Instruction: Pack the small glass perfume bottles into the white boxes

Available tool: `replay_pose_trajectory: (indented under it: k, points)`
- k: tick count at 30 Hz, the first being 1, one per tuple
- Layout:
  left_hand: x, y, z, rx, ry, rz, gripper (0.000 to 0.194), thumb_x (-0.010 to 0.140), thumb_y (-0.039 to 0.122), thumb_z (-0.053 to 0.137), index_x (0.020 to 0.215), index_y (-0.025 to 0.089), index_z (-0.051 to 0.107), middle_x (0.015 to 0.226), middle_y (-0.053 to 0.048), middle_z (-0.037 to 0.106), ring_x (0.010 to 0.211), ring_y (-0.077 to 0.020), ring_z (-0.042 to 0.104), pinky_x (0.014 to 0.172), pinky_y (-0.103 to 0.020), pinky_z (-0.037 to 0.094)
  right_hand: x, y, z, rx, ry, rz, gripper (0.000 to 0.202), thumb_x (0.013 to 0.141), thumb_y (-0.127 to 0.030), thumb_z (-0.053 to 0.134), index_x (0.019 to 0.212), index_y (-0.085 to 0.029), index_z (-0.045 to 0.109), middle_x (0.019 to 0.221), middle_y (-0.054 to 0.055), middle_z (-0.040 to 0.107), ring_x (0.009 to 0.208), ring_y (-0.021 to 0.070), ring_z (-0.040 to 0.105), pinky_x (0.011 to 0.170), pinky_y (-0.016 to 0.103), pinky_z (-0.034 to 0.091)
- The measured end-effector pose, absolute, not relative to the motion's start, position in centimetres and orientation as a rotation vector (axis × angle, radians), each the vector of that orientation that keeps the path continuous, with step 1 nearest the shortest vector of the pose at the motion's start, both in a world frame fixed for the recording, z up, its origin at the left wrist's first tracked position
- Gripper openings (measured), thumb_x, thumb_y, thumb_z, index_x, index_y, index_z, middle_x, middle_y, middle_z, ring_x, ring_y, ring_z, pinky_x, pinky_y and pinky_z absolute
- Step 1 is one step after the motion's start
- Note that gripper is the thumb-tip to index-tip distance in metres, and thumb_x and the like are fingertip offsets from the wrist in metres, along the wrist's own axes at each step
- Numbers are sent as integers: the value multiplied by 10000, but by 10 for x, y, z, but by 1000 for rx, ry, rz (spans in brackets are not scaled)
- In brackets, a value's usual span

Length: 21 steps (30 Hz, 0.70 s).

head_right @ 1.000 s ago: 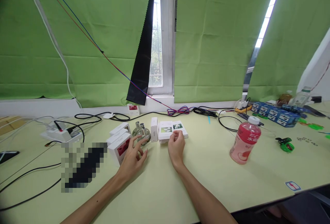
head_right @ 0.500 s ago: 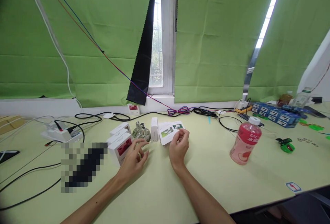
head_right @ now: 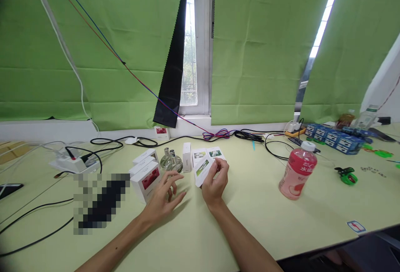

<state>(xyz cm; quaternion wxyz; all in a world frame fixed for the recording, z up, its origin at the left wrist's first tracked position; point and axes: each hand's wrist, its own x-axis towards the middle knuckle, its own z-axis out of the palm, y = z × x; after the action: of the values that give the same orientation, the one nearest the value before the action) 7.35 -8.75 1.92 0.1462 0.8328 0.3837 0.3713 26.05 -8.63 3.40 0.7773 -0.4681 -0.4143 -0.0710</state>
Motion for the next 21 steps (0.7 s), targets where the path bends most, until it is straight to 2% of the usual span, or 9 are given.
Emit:
replay_pose_trajectory:
  k: [4, 8, 13, 17, 21]
  points:
    - [74, -91, 23, 2483, 1033, 1090, 484, 864, 406, 692, 1299, 294, 512, 1300, -108, 508, 775, -145, 601, 694, -319, 569, 257, -89, 31, -946, -977, -130, 142, 999, -290, 455, 1062, -193, 537, 939, 75, 620, 814, 188, 618, 728, 337, 515]
    - [74, -94, 27, 2543, 989, 1096, 656, 814, 434, 752, 1382, 315, 445, 1318, -122, 502, 1000, -242, 629, 783, -369, 580, 253, -93, 29, -880, -1080, -92, 110, 992, -246, 463, 1059, -198, 537, 903, 55, 615, 794, 177, 621, 703, 314, 520]
    - [74, -95, 28, 2618, 940, 1088, 775, 806, 382, 773, 1461, 318, 362, 1421, -140, 451, 1317, -337, 495, 1001, -472, 522, 248, -99, 31, -810, -1198, -20, 113, 980, -206, 472, 1057, -200, 553, 895, 44, 621, 789, 170, 630, 706, 305, 533]
    - [75, -96, 30, 2687, 921, 1085, 793, 812, 334, 769, 1477, 317, 338, 1491, -138, 442, 1356, -349, 462, 1071, -524, 461, 247, -101, 31, -772, -1236, 45, 104, 974, -195, 483, 1045, -202, 559, 880, 35, 613, 787, 167, 626, 711, 305, 539]
    - [76, -97, 32, 2714, 876, 1097, 816, 839, 269, 726, 1513, 317, 269, 1498, -129, 476, 1273, -323, 523, 1027, -509, 489, 246, -100, 29, -741, -1261, 93, 103, 979, -185, 485, 1046, -202, 562, 872, 29, 603, 782, 160, 615, 714, 299, 535]
